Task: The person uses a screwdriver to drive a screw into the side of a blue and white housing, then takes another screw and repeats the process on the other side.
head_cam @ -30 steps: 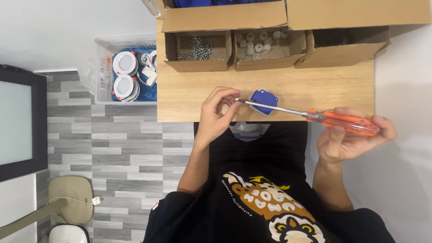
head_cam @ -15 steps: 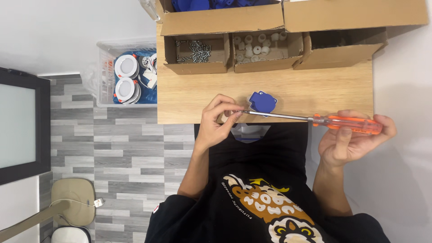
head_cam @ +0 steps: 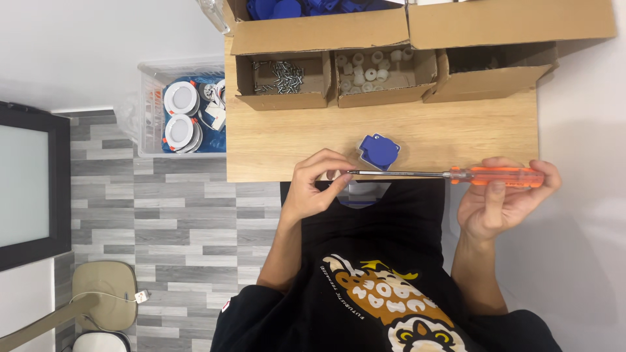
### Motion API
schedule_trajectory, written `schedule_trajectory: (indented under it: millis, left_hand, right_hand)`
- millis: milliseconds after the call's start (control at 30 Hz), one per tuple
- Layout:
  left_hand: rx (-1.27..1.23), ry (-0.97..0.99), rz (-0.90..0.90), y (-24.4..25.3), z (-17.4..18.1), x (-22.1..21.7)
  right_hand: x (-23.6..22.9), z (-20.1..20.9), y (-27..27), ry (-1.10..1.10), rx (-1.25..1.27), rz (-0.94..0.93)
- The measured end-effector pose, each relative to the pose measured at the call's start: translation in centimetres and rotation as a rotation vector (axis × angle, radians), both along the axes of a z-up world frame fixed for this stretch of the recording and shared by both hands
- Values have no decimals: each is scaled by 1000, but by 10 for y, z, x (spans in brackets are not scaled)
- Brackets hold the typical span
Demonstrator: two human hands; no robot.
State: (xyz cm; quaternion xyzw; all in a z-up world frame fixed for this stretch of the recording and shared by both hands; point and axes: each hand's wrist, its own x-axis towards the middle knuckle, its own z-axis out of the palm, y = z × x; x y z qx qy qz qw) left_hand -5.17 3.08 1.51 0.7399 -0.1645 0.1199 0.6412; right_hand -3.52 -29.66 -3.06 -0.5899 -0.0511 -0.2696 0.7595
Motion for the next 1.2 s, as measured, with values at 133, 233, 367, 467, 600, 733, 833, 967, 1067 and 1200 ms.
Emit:
schedule_trajectory:
  millis: [133, 233, 367, 467, 600, 733, 833, 967, 1067, 1200]
  left_hand:
    - [-20, -5, 21, 0, 2, 0]
    - [-103, 18, 4, -1, 3, -1]
    - [-48, 26, 45, -3, -3, -1]
    - [-80, -3, 28, -4, -2, 0]
    - [-216, 60, 22, -5, -8, -2]
    - [-282, 63, 22, -11, -11, -1]
    - [-290, 57, 14, -14, -14, -1]
    - [-406, 58, -35, -18, -22, -1]
    - [-474, 82, -45, -19, -26, -3]
    - [-556, 96, -65, -20, -27, -4]
  right_hand:
    - [2, 0, 0, -12, -12, -36]
    - [2, -3, -2, -11, 22, 17]
    - [2, -5, -2, 9, 52, 35]
    - [4, -4, -2, -4, 49, 37]
    - [4, 3, -2, 18, 61, 94]
    - [4, -1, 0, 35, 105, 87]
    - [4, 1, 3, 50, 84, 95]
    - [4, -1, 5, 77, 118, 85]
    - [4, -2, 7, 82, 137, 73]
    - [4, -5, 6, 98, 162, 71]
